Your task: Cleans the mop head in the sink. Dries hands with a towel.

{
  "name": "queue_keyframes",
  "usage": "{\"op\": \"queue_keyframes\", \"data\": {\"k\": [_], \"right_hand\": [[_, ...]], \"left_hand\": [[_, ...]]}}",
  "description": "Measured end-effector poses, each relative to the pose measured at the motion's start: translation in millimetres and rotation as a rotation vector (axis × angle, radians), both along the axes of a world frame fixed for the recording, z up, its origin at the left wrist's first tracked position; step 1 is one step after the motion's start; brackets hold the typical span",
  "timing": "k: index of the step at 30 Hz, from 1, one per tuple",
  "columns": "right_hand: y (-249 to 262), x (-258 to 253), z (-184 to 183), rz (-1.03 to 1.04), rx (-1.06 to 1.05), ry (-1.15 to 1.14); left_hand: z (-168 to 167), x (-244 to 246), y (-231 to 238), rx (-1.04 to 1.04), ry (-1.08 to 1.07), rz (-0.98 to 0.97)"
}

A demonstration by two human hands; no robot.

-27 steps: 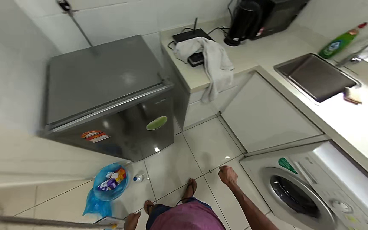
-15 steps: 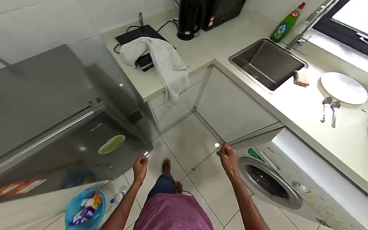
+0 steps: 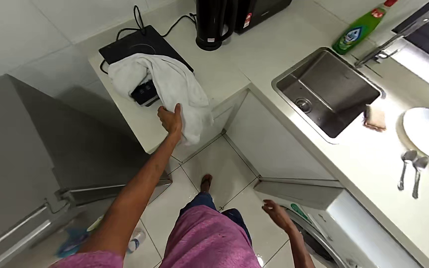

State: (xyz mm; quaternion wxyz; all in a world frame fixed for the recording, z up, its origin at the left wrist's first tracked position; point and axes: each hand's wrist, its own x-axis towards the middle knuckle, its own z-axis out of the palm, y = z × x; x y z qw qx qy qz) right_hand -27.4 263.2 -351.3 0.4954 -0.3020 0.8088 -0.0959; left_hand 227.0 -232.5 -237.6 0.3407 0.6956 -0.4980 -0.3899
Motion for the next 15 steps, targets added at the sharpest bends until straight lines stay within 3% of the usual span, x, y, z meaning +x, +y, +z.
{"op": "queue_keyframes", "data": {"k": [3, 6, 9, 12, 15], "right_hand": [[-69.1, -25.1, 25.8, -0.121, -0.192, 0.051], [-130.6, -43.2, 42.6, 0.024, -0.264, -0.044], [-191.4, -47.7, 76.3, 0.204, -0.406, -0.209], [-244.7, -44.9, 134.2, 0.294, -0.654, -0.280], [-276.7, -41.9, 203.3, 0.307, -0.910, -0.416]], "left_hand": [[19.2, -18.2, -31.3, 0.073, 0.107, 0.036], [66.6, -24.9, -31.8, -0.167, 0.263, -0.046], [158.1, -28.7, -23.6, -0.453, 0.388, -0.121], [262.4, -33.1, 15.8, -0.580, 0.557, -0.218], [321.6, -27.1, 81.1, -0.683, 0.644, -0.514]]}}
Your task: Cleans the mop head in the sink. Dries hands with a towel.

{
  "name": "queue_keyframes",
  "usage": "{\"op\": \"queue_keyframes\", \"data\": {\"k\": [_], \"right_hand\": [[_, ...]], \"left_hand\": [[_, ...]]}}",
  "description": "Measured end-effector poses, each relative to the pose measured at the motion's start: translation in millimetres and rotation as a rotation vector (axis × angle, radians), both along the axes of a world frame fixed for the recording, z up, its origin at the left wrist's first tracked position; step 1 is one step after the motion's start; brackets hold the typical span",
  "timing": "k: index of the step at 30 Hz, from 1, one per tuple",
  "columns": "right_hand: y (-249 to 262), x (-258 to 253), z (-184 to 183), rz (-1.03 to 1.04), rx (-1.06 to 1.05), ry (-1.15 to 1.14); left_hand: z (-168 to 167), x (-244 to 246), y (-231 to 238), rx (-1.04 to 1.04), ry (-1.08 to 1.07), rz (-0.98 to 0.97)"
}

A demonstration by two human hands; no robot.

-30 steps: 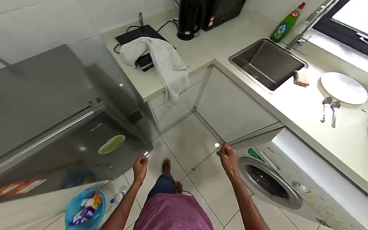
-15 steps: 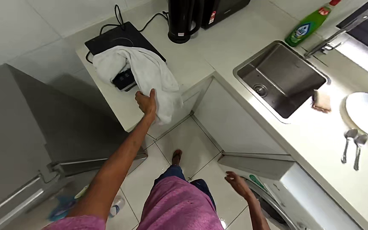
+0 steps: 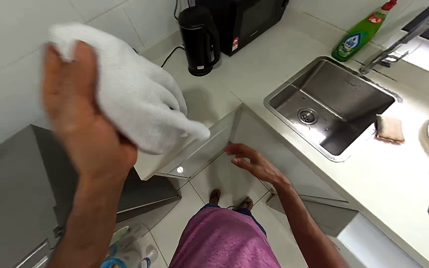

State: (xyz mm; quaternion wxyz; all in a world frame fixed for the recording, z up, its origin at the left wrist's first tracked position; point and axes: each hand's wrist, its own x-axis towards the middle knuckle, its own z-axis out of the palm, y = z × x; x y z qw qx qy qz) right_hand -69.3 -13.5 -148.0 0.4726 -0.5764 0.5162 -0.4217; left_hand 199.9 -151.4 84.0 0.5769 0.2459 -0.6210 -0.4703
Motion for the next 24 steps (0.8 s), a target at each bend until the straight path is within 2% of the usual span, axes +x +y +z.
{"op": "queue_keyframes", "data": {"k": [2, 5, 6, 8, 11, 13, 16, 19, 22, 24], "right_hand": [[-3.5, 0.3, 43.1, 0.070, -0.145, -0.205], [14.2, -6.9, 94.4, 0.215, -0.375, -0.404], [26.8, -13.2, 106.9, 0.229, -0.419, -0.403], [57.1, -33.6, 119.2, 0.216, -0.470, -0.376], [107.1, -66.8, 93.9, 0.175, -0.370, -0.455], [132.3, -85.0, 76.2, 0.067, -0.317, -0.470], [151.8, -94.2, 63.5, -0.336, -0.414, -0.238], [162.4, -106.1, 69.5, -0.739, -0.395, 0.172], [175.0, -111.5, 77.3, -0.962, -0.197, 0.520], [172.5, -105.3, 82.9, -1.074, -0.170, 0.602]], "left_hand": [[22.1, -10.5, 46.0, -0.029, 0.051, -0.034], [18.3, -38.6, 96.0, -0.058, 0.008, 0.278], [15.2, -52.6, 102.9, -0.082, -0.029, 0.211], [10.5, -84.7, 101.6, -0.087, -0.076, -0.074], [-27.4, -105.9, 99.5, 0.177, -0.054, -0.373], [-40.6, -135.1, 103.4, 0.381, -0.060, -0.437], [-50.5, -182.0, 102.9, 0.580, -0.197, -0.429], [-70.3, -223.6, 81.2, 0.657, -0.260, -0.484], [-99.9, -255.6, 56.5, 0.640, -0.348, -0.516], [-118.9, -271.6, 44.5, 0.528, -0.494, -0.514]]}}
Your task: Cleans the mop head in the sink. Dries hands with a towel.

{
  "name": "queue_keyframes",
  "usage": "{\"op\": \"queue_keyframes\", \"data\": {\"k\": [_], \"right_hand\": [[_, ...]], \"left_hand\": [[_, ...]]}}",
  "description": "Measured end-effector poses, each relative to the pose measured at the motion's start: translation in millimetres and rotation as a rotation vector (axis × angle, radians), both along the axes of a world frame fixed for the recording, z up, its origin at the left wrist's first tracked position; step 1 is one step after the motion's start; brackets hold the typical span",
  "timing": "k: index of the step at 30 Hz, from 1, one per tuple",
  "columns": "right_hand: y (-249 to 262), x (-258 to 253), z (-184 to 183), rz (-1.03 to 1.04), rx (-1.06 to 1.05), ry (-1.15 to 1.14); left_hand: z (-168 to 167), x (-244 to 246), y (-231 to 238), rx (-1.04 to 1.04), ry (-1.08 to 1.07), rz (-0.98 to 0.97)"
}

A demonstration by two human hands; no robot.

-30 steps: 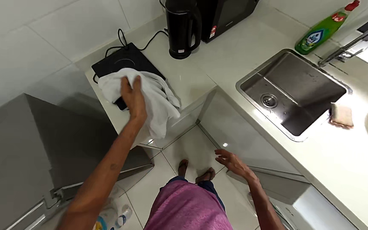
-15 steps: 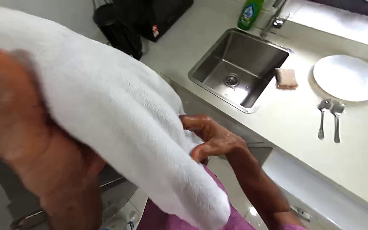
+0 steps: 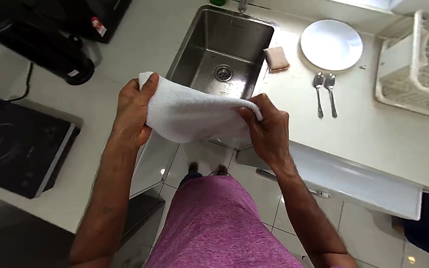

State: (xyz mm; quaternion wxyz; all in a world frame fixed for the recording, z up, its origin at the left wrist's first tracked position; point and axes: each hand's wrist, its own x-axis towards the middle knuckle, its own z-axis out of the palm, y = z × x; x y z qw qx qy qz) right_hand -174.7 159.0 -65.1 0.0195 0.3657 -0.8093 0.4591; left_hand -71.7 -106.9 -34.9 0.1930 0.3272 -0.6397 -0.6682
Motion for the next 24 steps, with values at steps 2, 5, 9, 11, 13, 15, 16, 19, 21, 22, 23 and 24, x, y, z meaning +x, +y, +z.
{"op": "queue_keyframes", "data": {"k": [2, 5, 9, 11, 13, 15, 16, 19, 21, 22, 23, 24], "right_hand": [[-12.9, 6.6, 10.7, -0.012, -0.108, -0.070], [-46.5, 14.8, 27.8, 0.022, -0.390, -0.342], [-94.6, 23.7, 43.4, -0.012, -0.508, -0.545], [-114.7, 16.5, 45.2, -0.042, -0.532, -0.518], [-119.2, 10.1, 47.4, -0.080, -0.482, -0.486], [-108.0, 3.9, 51.8, -0.088, -0.364, -0.438], [-96.2, 0.7, 54.4, -0.067, -0.265, -0.410], [-53.8, -9.2, 57.4, 0.017, 0.220, -0.274], [-31.4, -6.9, 51.6, -0.045, 0.547, -0.160], [-21.8, -4.3, 46.4, -0.135, 0.633, -0.113], [-11.3, -5.6, 41.2, -0.247, 0.694, -0.081], [1.8, -8.8, 36.2, -0.357, 0.714, -0.061]], "left_hand": [[-11.0, -3.7, -4.3, -0.246, -0.091, -0.148], [-3.8, 8.1, 11.5, -0.615, -0.101, -0.443], [-20.5, 7.7, 42.3, -0.644, 0.049, -0.480], [-47.7, -0.5, 45.0, -0.607, 0.079, -0.478], [-63.2, -1.1, 39.4, -0.651, 0.073, -0.478], [-55.4, 6.5, 18.5, -0.695, 0.038, -0.499], [-47.7, 12.2, 3.7, -0.710, 0.015, -0.516], [-34.0, 12.1, -39.9, -0.794, 0.013, -0.550], [-30.3, -2.8, -48.2, -0.837, 0.061, -0.613], [-27.5, -9.5, -44.7, -0.819, 0.092, -0.655], [-22.7, -16.4, -38.2, -0.787, 0.119, -0.698], [-15.4, -24.5, -30.5, -0.759, 0.141, -0.739]]}}
